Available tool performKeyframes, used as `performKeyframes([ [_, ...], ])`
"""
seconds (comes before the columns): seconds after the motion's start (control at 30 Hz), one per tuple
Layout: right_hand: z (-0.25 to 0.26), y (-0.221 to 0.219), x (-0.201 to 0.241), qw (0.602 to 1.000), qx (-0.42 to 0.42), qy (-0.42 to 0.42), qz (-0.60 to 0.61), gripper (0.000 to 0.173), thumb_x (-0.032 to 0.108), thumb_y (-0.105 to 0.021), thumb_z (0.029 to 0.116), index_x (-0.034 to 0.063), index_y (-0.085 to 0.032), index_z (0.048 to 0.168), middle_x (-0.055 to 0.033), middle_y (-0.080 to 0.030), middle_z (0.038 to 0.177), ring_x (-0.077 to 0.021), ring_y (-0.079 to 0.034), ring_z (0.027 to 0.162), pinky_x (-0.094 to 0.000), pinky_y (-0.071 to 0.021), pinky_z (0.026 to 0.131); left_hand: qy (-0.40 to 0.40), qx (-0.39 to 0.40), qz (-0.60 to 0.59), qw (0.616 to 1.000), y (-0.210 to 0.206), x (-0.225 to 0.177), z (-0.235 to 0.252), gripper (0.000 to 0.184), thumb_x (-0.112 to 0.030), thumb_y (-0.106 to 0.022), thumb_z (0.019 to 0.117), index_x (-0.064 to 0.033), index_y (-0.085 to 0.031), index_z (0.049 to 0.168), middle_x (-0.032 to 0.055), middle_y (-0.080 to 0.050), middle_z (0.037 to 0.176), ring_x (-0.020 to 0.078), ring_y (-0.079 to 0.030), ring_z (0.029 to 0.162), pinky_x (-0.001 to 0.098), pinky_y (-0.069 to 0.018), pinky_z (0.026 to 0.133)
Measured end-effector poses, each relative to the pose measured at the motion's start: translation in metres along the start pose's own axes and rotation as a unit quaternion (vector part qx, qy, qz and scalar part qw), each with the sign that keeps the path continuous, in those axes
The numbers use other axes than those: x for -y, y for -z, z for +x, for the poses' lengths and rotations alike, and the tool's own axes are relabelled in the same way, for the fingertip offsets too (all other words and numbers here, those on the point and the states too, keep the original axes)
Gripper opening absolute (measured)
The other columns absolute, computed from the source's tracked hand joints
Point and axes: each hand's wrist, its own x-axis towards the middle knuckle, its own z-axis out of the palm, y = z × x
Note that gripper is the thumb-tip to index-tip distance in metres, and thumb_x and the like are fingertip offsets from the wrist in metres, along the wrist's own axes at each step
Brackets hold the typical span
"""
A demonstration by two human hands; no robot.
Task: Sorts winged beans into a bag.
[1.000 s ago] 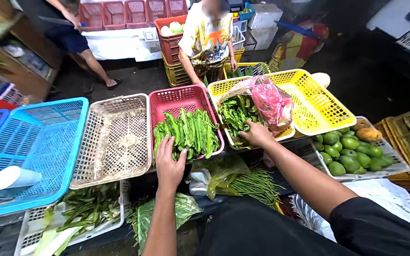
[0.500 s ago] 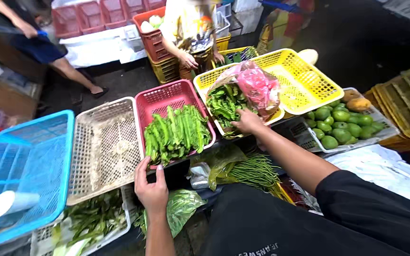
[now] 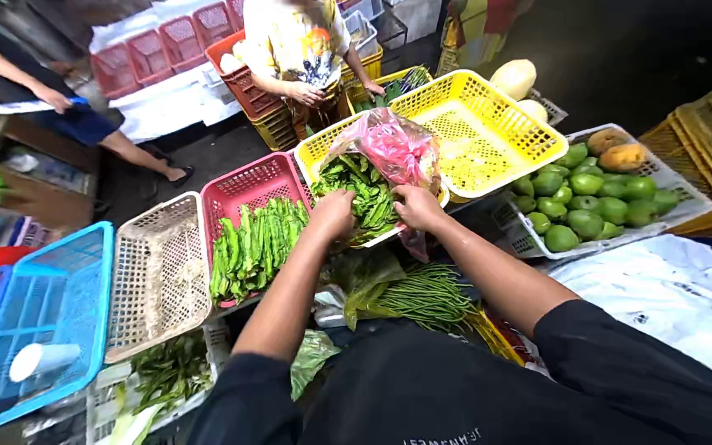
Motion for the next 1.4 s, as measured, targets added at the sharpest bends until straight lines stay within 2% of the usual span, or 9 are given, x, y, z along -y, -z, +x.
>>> performKeyframes([
  [0.17, -0.002, 0.0, 0.003, 1.0, 0.005, -0.015, -0.014, 0.036, 0.03, -0.058, 0.0993, 0.0168, -0.066, 0.132, -0.0112, -0.068, 0.128, -0.0349, -0.067, 0.114, -0.0638, -0.0538, 0.092, 0.098, 0.097, 0.16, 0.977, -0.05, 0.0, 0.073, 0.083, -0.018, -0.086, 0.075, -0.0106, -0.05, 0.15, 0.0255, -0.04, 0.158, 0.0535, -0.033, 0.146, 0.0776, -0.0317, 0.11],
  [0.33, -0.007, 0.005, 0.003, 1.0, 0.025, 0.017, 0.003, 0.039, 0.025, -0.061, 0.097, 0.014, -0.063, 0.134, -0.0141, -0.066, 0.129, -0.0372, -0.068, 0.109, -0.0636, -0.0554, 0.087, 0.079, 0.081, 0.192, 0.975, -0.05, 0.011, 0.083, 0.064, -0.017, -0.087, 0.0713, -0.0192, -0.066, 0.132, 0.0153, -0.061, 0.138, 0.0441, -0.054, 0.128, 0.0689, -0.0445, 0.1],
  [0.53, -0.007, 0.013, 0.001, 0.997, 0.065, 0.035, -0.003, 0.039, 0.027, -0.064, 0.0948, 0.0155, -0.065, 0.132, -0.0128, -0.062, 0.132, -0.0359, -0.067, 0.108, -0.0601, -0.0567, 0.086, 0.054, 0.073, 0.216, 0.972, -0.012, -0.013, 0.078, 0.027, -0.018, -0.076, 0.0845, -0.0129, -0.075, 0.111, 0.0089, -0.071, 0.12, 0.0343, -0.06, 0.123, 0.0619, -0.0411, 0.108],
  [0.77, -0.005, 0.02, 0.004, 0.996, 0.088, 0.02, -0.007, 0.039, 0.027, -0.058, 0.0985, 0.0136, -0.062, 0.135, -0.0118, -0.061, 0.137, -0.034, -0.065, 0.116, -0.0583, -0.0549, 0.092, 0.239, 0.024, 0.168, 0.956, 0.089, -0.071, 0.038, 0.016, -0.02, -0.072, 0.0885, -0.0054, -0.072, 0.097, 0.0203, -0.071, 0.094, 0.0438, -0.069, 0.094, 0.0676, -0.0538, 0.076],
  [0.9, -0.007, 0.018, 0.007, 0.997, 0.074, 0.008, -0.005, 0.046, 0.024, -0.055, 0.0985, 0.0144, -0.053, 0.143, -0.0122, -0.062, 0.137, -0.0339, -0.065, 0.118, -0.0586, -0.0537, 0.095, 0.291, -0.025, 0.031, 0.956, 0.06, -0.073, 0.035, 0.037, -0.033, -0.07, 0.0934, -0.0028, -0.069, 0.114, 0.0248, -0.07, 0.104, 0.0455, -0.068, 0.101, 0.0689, -0.0534, 0.082],
  [1.03, -0.008, 0.018, 0.011, 0.998, 0.057, -0.011, -0.009, 0.047, 0.023, -0.053, 0.0979, 0.0144, -0.052, 0.144, -0.0134, -0.065, 0.134, -0.0345, -0.065, 0.12, -0.0609, -0.0514, 0.098, 0.268, 0.047, -0.072, 0.96, -0.04, -0.084, 0.061, 0.087, -0.048, -0.076, 0.085, -0.0049, -0.044, 0.153, 0.0266, -0.048, 0.15, 0.0494, -0.049, 0.134, 0.0703, -0.0462, 0.1],
  [1.1, -0.006, 0.018, 0.011, 0.999, 0.044, -0.015, -0.019, 0.045, 0.023, -0.052, 0.0986, 0.0149, -0.054, 0.143, -0.0133, -0.067, 0.13, -0.0355, -0.066, 0.117, -0.0626, -0.0517, 0.096, 0.256, 0.029, -0.076, 0.963, -0.058, -0.094, 0.066, 0.079, -0.037, -0.078, 0.0851, -0.0068, -0.048, 0.151, 0.0272, -0.047, 0.151, 0.0525, -0.042, 0.138, 0.0731, -0.0427, 0.1],
  [1.27, -0.006, 0.005, 0.011, 1.0, -0.016, -0.024, -0.002, 0.037, 0.02, -0.05, 0.1011, 0.0139, -0.061, 0.137, -0.0148, -0.072, 0.119, -0.0404, -0.068, 0.112, -0.0682, -0.0501, 0.094, 0.176, 0.022, -0.087, 0.98, -0.059, -0.069, 0.052, 0.036, -0.021, -0.073, 0.0873, -0.0097, -0.069, 0.121, 0.019, -0.069, 0.118, 0.0398, -0.067, 0.108, 0.0623, -0.0562, 0.083],
  [1.4, -0.006, 0.001, 0.009, 0.996, -0.078, -0.026, 0.045, 0.033, 0.02, -0.052, 0.1019, 0.011, -0.064, 0.131, -0.0138, -0.074, 0.114, -0.0387, -0.069, 0.108, -0.0672, -0.0509, 0.094, 0.162, 0.001, -0.093, 0.982, -0.014, -0.05, 0.02, 0.028, -0.02, -0.07, 0.0883, -0.0092, -0.072, 0.114, 0.0175, -0.072, 0.108, 0.0388, -0.069, 0.104, 0.063, -0.0563, 0.08],
])
